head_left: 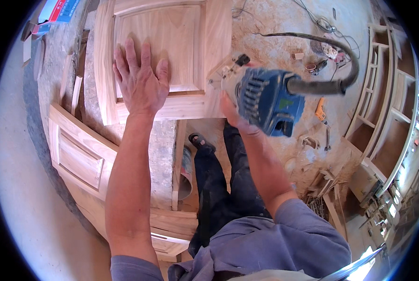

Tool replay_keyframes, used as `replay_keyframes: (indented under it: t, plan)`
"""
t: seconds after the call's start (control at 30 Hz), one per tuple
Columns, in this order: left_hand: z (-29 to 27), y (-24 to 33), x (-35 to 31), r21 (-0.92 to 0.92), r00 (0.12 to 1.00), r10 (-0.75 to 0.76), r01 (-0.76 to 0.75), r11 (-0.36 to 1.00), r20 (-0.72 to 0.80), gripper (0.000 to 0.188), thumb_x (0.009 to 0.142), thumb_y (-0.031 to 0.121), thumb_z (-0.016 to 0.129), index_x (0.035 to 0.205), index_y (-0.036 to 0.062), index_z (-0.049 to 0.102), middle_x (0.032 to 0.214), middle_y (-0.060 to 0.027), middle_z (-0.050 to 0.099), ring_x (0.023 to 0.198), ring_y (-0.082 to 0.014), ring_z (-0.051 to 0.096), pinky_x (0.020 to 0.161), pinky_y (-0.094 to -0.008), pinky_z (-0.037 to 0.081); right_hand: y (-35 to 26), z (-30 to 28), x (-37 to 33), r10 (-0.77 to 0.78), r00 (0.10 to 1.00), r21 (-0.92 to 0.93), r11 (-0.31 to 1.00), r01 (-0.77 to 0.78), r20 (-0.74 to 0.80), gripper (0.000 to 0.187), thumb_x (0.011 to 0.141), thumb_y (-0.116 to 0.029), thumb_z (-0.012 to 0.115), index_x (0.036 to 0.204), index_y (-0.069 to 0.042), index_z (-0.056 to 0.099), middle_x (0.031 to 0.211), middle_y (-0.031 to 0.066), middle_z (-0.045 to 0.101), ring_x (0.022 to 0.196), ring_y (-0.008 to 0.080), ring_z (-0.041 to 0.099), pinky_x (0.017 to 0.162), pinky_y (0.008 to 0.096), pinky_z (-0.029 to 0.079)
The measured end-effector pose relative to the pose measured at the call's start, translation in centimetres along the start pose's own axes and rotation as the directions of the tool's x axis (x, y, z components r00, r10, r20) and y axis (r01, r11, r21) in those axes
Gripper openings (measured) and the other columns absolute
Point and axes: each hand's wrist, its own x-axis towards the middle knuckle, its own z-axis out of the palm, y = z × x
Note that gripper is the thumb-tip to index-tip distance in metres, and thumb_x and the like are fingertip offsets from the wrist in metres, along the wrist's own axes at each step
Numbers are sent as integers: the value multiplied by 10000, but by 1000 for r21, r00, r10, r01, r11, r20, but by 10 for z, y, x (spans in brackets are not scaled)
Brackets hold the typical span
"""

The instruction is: The person assembles wooden cabinet doors by fitting panels into frames, marking alignment with a pencil, and using a handheld router to shape edges. The person moves between a workbench and a larger cabinet structure, handling multiple door panels and tools.

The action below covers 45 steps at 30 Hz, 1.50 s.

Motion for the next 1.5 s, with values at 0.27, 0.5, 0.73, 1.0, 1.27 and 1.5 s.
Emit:
replay_keyframes:
  t: [0.27,0.5,0.73,1.0,1.27,1.5]
  plan:
    - [-10,2,3,1,999,5,-5,1000,47,640,1000,477,450,1513,97,418,1648,-162,206,1496,-450,170,1212,-565,149,19,20,57,-184,972,-126,978,166,-146,463,656,-66,857,1053,-70,619,1037,40,646,910,170,629,827,333,515]
    - [-13,2,7,-62,999,6,-3,998,50,639,1003,468,425,1504,70,419,1645,-177,211,1497,-463,159,1204,-583,142,37,45,125,81,952,199,980,-21,-295,446,634,-101,878,1007,-71,635,953,4,669,810,128,627,752,309,520]
    - [-16,1,7,-106,996,-6,15,994,87,644,1010,485,391,1512,82,400,1651,-188,187,1502,-475,138,1199,-601,136,58,57,203,-1,948,106,994,37,-318,369,623,-112,819,942,-66,638,898,-3,657,763,117,611,722,295,511]
    - [-21,3,16,-101,993,-21,33,994,116,655,1006,517,401,1522,115,393,1654,-172,190,1506,-467,134,1205,-598,128,81,37,282,178,924,359,932,-48,-339,476,644,-76,818,1066,-28,604,1011,43,653,894,160,622,816,333,511]
    - [-18,117,18,-391,996,-18,-19,920,-90,852,749,413,827,1412,34,450,1498,-253,367,1398,-464,302,1123,-575,284,128,-114,78,450,833,206,892,-402,-322,692,734,-119,866,1294,5,479,1277,140,588,1122,224,583,986,390,466]
    - [-16,166,36,-389,980,-72,141,911,186,759,688,35,705,1396,5,433,1282,-262,365,1150,-476,396,984,-569,346,150,-216,-97,730,540,305,673,-673,-418,544,678,7,753,1193,30,579,1101,120,664,937,236,659,856,363,542]
